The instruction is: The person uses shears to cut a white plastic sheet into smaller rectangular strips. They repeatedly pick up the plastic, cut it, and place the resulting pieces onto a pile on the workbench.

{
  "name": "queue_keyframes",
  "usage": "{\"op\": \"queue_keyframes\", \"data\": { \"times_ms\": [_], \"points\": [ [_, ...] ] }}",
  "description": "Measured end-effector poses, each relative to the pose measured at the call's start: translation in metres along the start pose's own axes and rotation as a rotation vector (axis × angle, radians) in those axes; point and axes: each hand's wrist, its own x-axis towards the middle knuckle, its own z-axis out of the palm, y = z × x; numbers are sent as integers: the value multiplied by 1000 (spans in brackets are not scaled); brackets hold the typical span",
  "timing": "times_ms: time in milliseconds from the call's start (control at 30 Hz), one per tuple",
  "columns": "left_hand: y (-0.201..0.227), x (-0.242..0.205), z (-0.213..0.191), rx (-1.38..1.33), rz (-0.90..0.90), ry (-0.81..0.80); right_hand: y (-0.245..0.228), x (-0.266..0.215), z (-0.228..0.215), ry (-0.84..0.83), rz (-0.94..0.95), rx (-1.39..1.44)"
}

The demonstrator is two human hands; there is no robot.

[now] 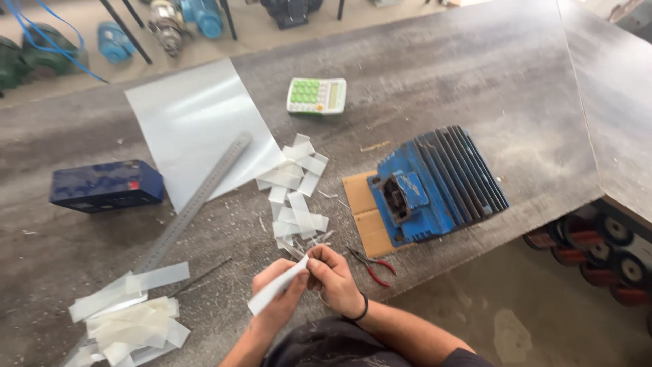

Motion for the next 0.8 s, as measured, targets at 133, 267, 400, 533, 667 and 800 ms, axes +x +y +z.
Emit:
{"op": "queue_keyframes", "data": {
  "times_ms": [133,267,400,533,667,800],
  "points": [
    [-7,0,-5,49,-37,-26,0,4,7,-41,-59,-62],
    [6,10,-13,78,84,-123,5,8,9,-34,-97,-100],
    [4,13,-13,162,169,-164,13,9,7,28,-82,-15],
    [1,14,-11,304,312,-140,7,9,11,73,-41,122],
    [5,14,-10,372,356,-148,5,13,5,54,39,221],
    [8,12,-11,329,349,-209,3,17,1,23,182,316]
  ]
}}
